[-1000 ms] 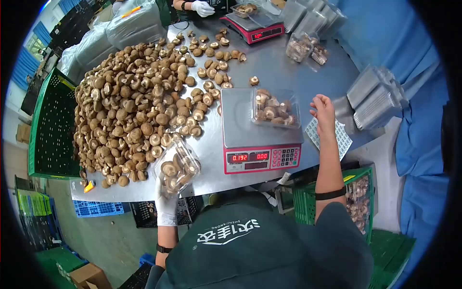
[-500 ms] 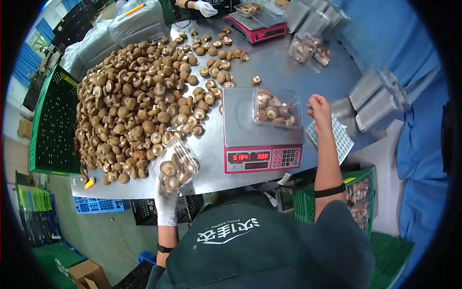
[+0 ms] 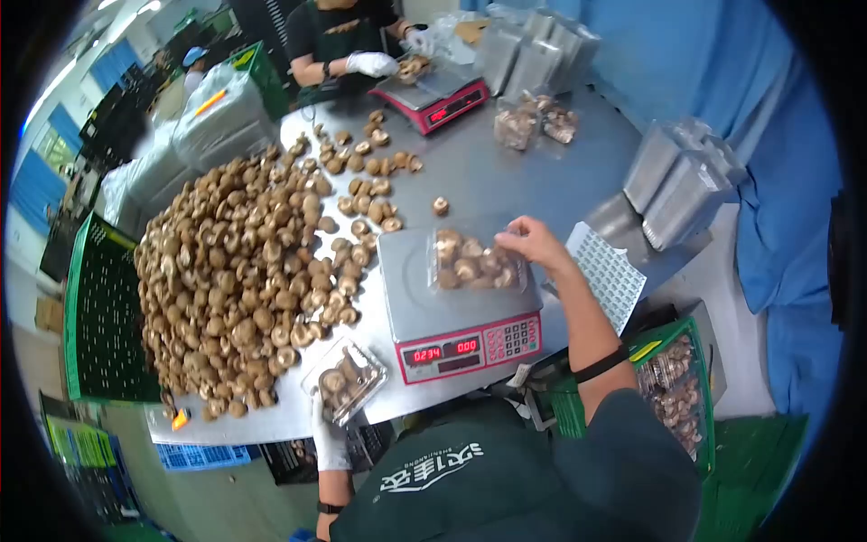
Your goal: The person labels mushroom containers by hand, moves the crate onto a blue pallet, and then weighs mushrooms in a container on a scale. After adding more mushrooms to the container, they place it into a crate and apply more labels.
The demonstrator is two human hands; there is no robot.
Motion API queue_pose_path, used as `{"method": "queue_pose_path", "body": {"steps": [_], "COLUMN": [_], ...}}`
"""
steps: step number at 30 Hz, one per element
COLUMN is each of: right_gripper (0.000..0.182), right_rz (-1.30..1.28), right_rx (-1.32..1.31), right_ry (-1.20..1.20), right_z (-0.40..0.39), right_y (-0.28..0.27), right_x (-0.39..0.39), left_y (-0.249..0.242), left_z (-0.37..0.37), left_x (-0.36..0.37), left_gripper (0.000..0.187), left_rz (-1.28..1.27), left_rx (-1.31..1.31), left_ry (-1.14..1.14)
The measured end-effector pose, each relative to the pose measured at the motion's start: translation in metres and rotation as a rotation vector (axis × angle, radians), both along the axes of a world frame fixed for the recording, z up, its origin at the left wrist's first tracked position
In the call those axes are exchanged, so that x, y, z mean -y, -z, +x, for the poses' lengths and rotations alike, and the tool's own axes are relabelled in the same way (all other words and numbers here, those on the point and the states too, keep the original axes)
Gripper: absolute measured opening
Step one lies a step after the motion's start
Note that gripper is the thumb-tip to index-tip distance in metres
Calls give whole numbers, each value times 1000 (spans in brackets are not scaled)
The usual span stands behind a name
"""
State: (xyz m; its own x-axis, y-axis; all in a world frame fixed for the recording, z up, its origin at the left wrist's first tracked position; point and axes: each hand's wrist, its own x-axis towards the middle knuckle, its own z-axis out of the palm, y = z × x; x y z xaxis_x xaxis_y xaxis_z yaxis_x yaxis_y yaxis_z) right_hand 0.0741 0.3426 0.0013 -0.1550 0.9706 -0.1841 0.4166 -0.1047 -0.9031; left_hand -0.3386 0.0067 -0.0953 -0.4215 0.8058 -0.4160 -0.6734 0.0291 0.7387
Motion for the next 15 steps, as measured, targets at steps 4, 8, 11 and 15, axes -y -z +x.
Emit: {"method": "queue_pose_path", "body": {"steps": [4,8,11,15], "right_gripper": [51,57,55,44], "right_rz": [16,155,211,-23], "right_rx": [10,238,207,-405], "right_ry": [103,231,338,398], "right_z": [-12,-30,-42,-42], "right_y": [5,4,13,10], "right_x": [16,41,41,51], "left_y": [-35,-49,-57,-86], "left_z": [15,12,14,34], "left_x": [-12,-29,-44,-63], "left_gripper": [54,59,62,65], "left_rz": [99,174,155,180], "left_rx": [40,88,39,48], "left_ry": [-55,-65,-27,189]}}
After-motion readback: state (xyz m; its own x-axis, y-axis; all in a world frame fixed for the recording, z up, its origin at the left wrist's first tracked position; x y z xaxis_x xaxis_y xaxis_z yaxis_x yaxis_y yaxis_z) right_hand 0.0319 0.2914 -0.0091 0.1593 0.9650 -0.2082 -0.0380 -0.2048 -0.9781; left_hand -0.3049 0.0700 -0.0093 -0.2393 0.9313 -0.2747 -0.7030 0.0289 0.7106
